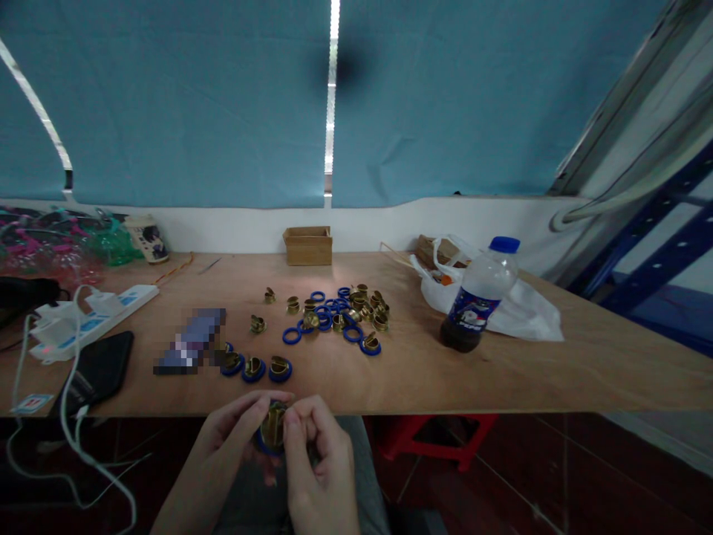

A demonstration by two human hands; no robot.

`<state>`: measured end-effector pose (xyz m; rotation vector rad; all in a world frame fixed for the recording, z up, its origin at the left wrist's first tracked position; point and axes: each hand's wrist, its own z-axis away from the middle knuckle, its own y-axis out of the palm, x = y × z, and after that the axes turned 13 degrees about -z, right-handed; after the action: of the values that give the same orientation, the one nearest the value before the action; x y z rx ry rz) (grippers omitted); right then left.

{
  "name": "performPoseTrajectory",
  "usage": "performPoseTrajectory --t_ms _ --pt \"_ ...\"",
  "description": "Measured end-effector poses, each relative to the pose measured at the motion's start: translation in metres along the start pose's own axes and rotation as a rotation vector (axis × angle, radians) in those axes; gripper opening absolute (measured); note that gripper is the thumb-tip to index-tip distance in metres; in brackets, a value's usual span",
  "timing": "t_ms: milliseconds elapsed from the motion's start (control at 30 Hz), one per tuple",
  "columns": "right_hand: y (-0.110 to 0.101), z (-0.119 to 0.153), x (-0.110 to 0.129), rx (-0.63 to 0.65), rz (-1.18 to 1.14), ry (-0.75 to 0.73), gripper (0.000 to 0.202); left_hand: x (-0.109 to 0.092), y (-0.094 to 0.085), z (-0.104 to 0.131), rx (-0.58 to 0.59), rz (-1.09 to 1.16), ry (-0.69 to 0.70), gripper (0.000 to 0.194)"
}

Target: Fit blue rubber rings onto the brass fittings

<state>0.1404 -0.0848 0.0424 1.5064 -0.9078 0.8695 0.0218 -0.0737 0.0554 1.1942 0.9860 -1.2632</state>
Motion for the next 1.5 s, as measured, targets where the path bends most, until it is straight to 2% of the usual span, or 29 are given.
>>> performPoseTrajectory --t_ms 233,400,533,667,767,933,1067,1300,1400,1500 --pt "0.001 0.002 0.0 -0.013 0.056 -0.036 0.034 0.003 0.001 0.001 -0.021 -0.013 0.017 0.039" --pt "-0.001 0.001 0.004 -0.094 0.116 -0.099 0.034 -0.003 0.001 0.005 -0.012 -0.091 0.14 0.03" --pt "-0.004 0.002 0.005 -0.126 0.212 -0.189 0.032 0.0 -0.001 0.004 -0.006 -0.126 0.226 0.022" --pt "-0.005 0.004 0.004 -0.058 0.329 -0.261 0.025 0.002 -0.004 0.004 -0.04 -0.19 0.235 0.021" --pt "-0.005 0.003 0.004 -0.01 0.376 -0.282 0.021 0.001 -0.005 0.005 -0.01 -0.208 0.258 0.021" --pt "-0.003 0.0 0.004 -0.097 0.286 -0.309 0.011 -0.001 -0.004 0.007 -0.005 -0.161 0.315 0.019" --pt "-0.003 -0.003 0.003 -0.204 0.201 -0.324 0.012 -0.004 -0.004 0.009 0.07 -0.143 0.338 0.019" --pt "-0.005 -0.002 0.001 -0.191 0.131 -0.279 0.014 -0.007 -0.001 0.013 0.071 -0.095 0.356 0.018" --pt "-0.006 -0.001 -0.001 -0.163 0.109 -0.253 0.016 -0.006 -0.003 0.012 0.121 -0.129 0.356 0.019" --pt "-0.009 -0.005 -0.003 -0.147 0.042 -0.155 0.022 -0.005 -0.006 0.009 0.151 -0.176 0.358 0.021"
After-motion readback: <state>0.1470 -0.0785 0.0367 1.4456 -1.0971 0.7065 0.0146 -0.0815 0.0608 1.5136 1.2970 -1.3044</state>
